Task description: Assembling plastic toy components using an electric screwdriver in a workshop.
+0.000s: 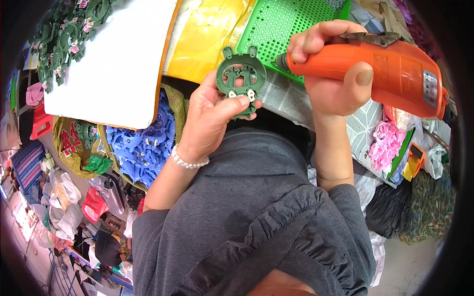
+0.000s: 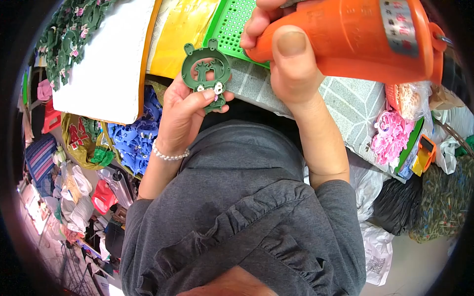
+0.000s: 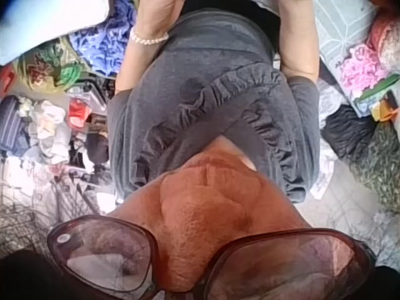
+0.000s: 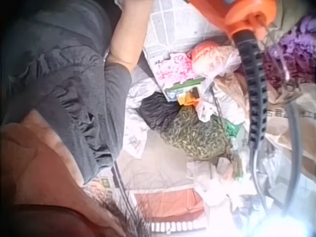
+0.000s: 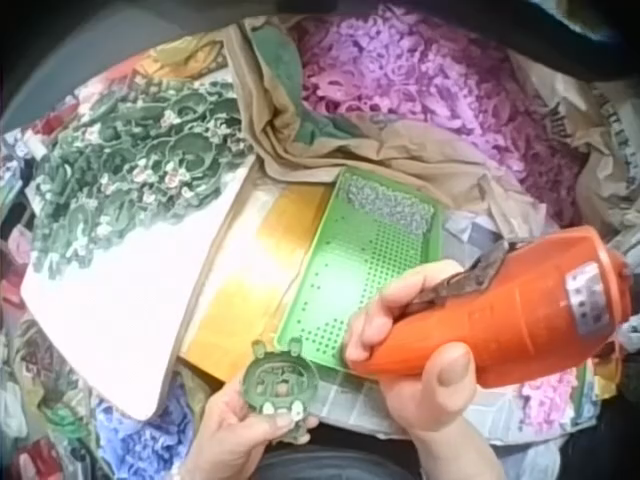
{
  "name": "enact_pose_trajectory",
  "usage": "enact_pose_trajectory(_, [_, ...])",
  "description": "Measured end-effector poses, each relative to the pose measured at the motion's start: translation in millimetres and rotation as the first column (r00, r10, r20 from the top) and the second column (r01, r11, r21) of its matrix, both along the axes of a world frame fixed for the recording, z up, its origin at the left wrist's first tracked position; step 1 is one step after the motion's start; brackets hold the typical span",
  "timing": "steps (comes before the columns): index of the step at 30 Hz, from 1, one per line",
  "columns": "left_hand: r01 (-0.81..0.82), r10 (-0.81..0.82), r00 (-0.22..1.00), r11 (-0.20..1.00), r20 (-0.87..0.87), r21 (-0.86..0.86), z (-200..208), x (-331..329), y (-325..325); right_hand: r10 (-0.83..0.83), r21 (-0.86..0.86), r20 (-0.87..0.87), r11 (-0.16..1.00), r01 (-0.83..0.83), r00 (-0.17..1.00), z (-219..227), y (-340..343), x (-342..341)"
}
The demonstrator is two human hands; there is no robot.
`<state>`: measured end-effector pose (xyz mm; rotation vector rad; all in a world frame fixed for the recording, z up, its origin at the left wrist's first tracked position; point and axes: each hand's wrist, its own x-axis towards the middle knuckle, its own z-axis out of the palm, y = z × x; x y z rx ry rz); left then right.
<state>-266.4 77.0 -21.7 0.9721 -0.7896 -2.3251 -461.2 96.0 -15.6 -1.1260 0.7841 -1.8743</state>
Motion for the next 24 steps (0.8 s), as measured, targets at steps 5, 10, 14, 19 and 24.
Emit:
enact_pose_trajectory(5, [-0.008,0.010,0.999,0.998,0.032,-0.061,0,-2,2,-0.047,0.008,-0.028,0.999,0.047,0.999,0,0,4])
enact_pose_trajectory(10, [-0.020,0.019,0.999,1.000,-0.028,-0.009,-1,1,2,-0.059,0.006,-0.018,0.998,0.059,0.998,4,3,1])
enact_pose_trajectory(14, [-0.029,0.029,0.998,0.999,-0.060,-0.014,0,4,5,-0.017,-0.029,-0.018,0.999,0.016,1.000,13,7,-4])
enact_pose_trajectory(19, [-0.006,0.004,1.000,0.995,-0.015,-0.104,3,2,14,0.015,-0.103,-0.030,0.995,-0.018,0.999,41,23,-5])
enact_pose_trajectory(24, [-0.027,0.020,0.998,0.993,-0.058,-0.115,3,0,22,0.231,-0.153,-0.139,0.956,-0.252,0.963,72,39,14])
